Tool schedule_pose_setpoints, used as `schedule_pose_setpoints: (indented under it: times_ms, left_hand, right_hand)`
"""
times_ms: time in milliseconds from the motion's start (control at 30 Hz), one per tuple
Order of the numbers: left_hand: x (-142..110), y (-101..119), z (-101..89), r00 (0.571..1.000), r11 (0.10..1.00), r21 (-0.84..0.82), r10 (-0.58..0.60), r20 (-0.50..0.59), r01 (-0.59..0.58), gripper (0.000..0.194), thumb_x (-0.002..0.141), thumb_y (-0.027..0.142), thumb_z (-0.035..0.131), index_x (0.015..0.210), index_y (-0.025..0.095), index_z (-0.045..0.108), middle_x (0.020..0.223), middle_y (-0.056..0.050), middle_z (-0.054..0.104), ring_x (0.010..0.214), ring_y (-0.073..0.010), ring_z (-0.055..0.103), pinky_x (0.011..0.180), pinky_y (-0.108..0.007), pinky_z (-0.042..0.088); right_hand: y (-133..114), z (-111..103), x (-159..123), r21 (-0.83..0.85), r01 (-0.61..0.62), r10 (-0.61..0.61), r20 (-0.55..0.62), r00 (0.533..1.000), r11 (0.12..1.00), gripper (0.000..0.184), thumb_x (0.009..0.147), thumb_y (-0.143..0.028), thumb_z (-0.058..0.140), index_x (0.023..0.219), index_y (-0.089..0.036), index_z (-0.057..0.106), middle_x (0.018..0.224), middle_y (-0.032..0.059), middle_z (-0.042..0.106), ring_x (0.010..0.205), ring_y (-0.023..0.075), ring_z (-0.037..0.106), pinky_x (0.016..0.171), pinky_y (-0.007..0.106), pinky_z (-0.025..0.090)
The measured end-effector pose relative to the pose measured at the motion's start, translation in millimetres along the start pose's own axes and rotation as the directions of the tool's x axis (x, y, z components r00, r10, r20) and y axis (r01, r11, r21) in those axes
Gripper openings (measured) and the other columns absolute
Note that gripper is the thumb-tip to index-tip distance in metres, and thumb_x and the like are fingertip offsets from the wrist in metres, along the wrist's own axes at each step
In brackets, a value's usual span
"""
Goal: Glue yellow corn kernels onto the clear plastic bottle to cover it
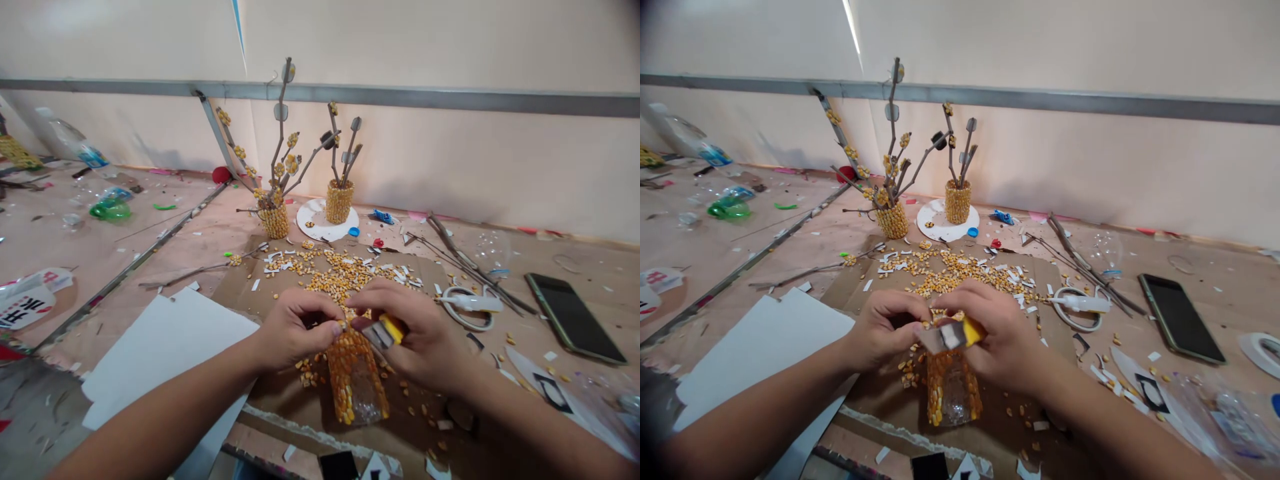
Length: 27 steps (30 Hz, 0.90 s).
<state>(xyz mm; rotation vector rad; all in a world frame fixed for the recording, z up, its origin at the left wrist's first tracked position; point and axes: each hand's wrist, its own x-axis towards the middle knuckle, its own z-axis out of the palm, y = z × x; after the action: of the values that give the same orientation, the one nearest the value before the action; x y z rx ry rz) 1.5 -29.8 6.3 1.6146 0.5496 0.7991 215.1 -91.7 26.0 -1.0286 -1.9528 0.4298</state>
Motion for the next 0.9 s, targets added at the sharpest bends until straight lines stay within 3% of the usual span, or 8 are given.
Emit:
schedule_pose_setpoints:
  times_ms: [67, 233, 467, 533, 633, 700, 800, 900]
  left_hand:
    - [0, 0, 0.8, 1.0, 1.0, 0.019, 0.01, 0.015, -0.01, 0.018, 0.085, 0.029, 0.076, 0.079, 0.012, 0.079, 0.068, -0.007, 0.073, 0.06, -0.0132, 0.059, 0.058, -0.023, 0.047]
    - [1, 0, 4.0, 0.997, 0.997, -0.039, -0.065, 0.031, 0.066, 0.017, 0.085, 0.028, 0.079, 0.085, 0.011, 0.08, 0.071, -0.006, 0.073, 0.062, -0.0126, 0.058, 0.059, -0.022, 0.047]
    - [3, 0, 5.5, 0.983, 0.973, -0.14, -0.179, 0.046, 0.184, 0.023, 0.083, 0.035, 0.082, 0.083, 0.012, 0.078, 0.068, -0.002, 0.069, 0.059, -0.0107, 0.054, 0.058, -0.023, 0.045]
    - [3, 1, 4.9, 0.98, 0.974, -0.112, -0.194, 0.038, 0.197, 0.023, 0.082, 0.036, 0.082, 0.083, 0.013, 0.078, 0.071, -0.004, 0.07, 0.063, -0.0121, 0.057, 0.06, -0.024, 0.046]
    - [4, 3, 4.2, 0.982, 0.982, -0.013, -0.19, -0.007, 0.19, 0.021, 0.082, 0.034, 0.078, 0.082, 0.013, 0.076, 0.07, -0.003, 0.069, 0.062, -0.0123, 0.056, 0.058, -0.024, 0.045]
    - [5, 3, 4.5, 0.988, 0.982, 0.115, -0.142, -0.059, 0.148, 0.018, 0.083, 0.032, 0.074, 0.081, 0.014, 0.077, 0.07, -0.003, 0.07, 0.062, -0.0126, 0.056, 0.059, -0.025, 0.044]
    - [5, 3, 6.8, 0.993, 0.958, 0.274, -0.052, -0.109, 0.08, 0.019, 0.089, 0.029, 0.069, 0.084, 0.014, 0.078, 0.076, -0.005, 0.076, 0.068, -0.0143, 0.061, 0.063, -0.026, 0.047]
    - [4, 1, 10.6, 0.993, 0.936, 0.353, 0.032, -0.118, 0.012, 0.017, 0.093, 0.026, 0.067, 0.089, 0.014, 0.08, 0.082, -0.006, 0.08, 0.071, -0.0147, 0.066, 0.067, -0.027, 0.049]
  right_hand:
    - [-2, 1, -1, 0.006, 0.096, -0.096, 0.004, 0.995, 0.995, 0.034, 0.09, -0.006, 0.06, 0.117, -0.023, 0.071, 0.103, 0.0062, 0.076, 0.086, 0.0153, 0.074, 0.073, 0.026, 0.059]
    - [6, -2, -4, -0.13, 0.253, -0.254, 0.009, 0.967, 0.959, 0.027, 0.093, -0.011, 0.062, 0.117, -0.019, 0.071, 0.097, 0.0092, 0.077, 0.079, 0.0165, 0.073, 0.065, 0.026, 0.058]
    - [4, -2, -4, -0.345, 0.331, -0.311, 0.116, 0.944, 0.878, 0.017, 0.095, -0.008, 0.055, 0.103, -0.013, 0.07, 0.084, 0.0072, 0.073, 0.067, 0.0153, 0.062, 0.059, 0.026, 0.048]
    - [10, -3, -3, -0.39, 0.29, -0.275, 0.094, 0.957, 0.874, 0.012, 0.093, -0.011, 0.058, 0.095, -0.015, 0.069, 0.082, 0.0066, 0.071, 0.067, 0.0159, 0.061, 0.059, 0.027, 0.045]
    - [25, -8, 0, -0.477, 0.038, -0.088, -0.083, 0.993, 0.878, 0.005, 0.086, -0.015, 0.061, 0.085, -0.018, 0.064, 0.076, 0.0054, 0.068, 0.065, 0.0175, 0.059, 0.059, 0.029, 0.041]
    - [31, -13, 2, -0.472, -0.111, 0.039, -0.16, 0.986, 0.875, 0.009, 0.085, -0.014, 0.061, 0.078, -0.02, 0.062, 0.066, 0.0014, 0.064, 0.058, 0.0155, 0.054, 0.056, 0.028, 0.038]
    - [25, -15, 4, -0.276, -0.124, 0.11, -0.066, 0.992, 0.953, 0.011, 0.084, -0.01, 0.061, 0.081, -0.02, 0.065, 0.067, -0.0008, 0.067, 0.058, 0.0135, 0.058, 0.057, 0.025, 0.042]
    - [12, -10, 1, -0.115, -0.036, 0.04, 0.031, 0.999, 0.993, 0.026, 0.08, -0.005, 0.059, 0.097, -0.02, 0.072, 0.086, 0.0035, 0.077, 0.075, 0.0165, 0.071, 0.068, 0.027, 0.053]
